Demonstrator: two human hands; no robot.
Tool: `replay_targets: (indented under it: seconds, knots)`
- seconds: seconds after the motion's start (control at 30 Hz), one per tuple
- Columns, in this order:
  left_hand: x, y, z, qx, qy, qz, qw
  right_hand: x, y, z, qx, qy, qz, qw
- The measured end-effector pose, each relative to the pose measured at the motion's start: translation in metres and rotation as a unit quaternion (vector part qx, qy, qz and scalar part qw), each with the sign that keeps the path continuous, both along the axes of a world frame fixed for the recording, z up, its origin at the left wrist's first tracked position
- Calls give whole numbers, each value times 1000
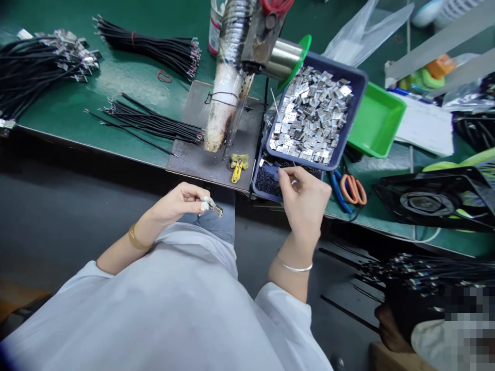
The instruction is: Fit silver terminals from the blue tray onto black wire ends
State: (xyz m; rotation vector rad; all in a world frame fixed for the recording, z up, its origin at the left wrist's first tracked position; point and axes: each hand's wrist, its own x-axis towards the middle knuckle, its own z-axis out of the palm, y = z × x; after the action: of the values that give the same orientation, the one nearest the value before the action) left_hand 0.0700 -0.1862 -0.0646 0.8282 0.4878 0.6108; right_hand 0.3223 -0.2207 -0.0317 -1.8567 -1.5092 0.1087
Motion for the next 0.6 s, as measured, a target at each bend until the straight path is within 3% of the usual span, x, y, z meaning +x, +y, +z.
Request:
replay_targets:
  seconds: [0.13,0.23,0.4,0.5,0.6]
  knots:
    - [8,0,4,-12,-5,-23,1000,26,15,-15,-80,-126,24,988]
    - [14,0,7,-8,-3,-10,1000,30,21,-19,-106,-152,34,982]
    - [22,-1,8,-16,6,52,999,31,24,-12,-164,-146,64,974]
    - [25,-1,8,-24,15,89,996,26,19,-5,-122,-114,51,985]
    - [28,0,7,-23,35,133,990,11,7,5,-9,-26,-14,1000]
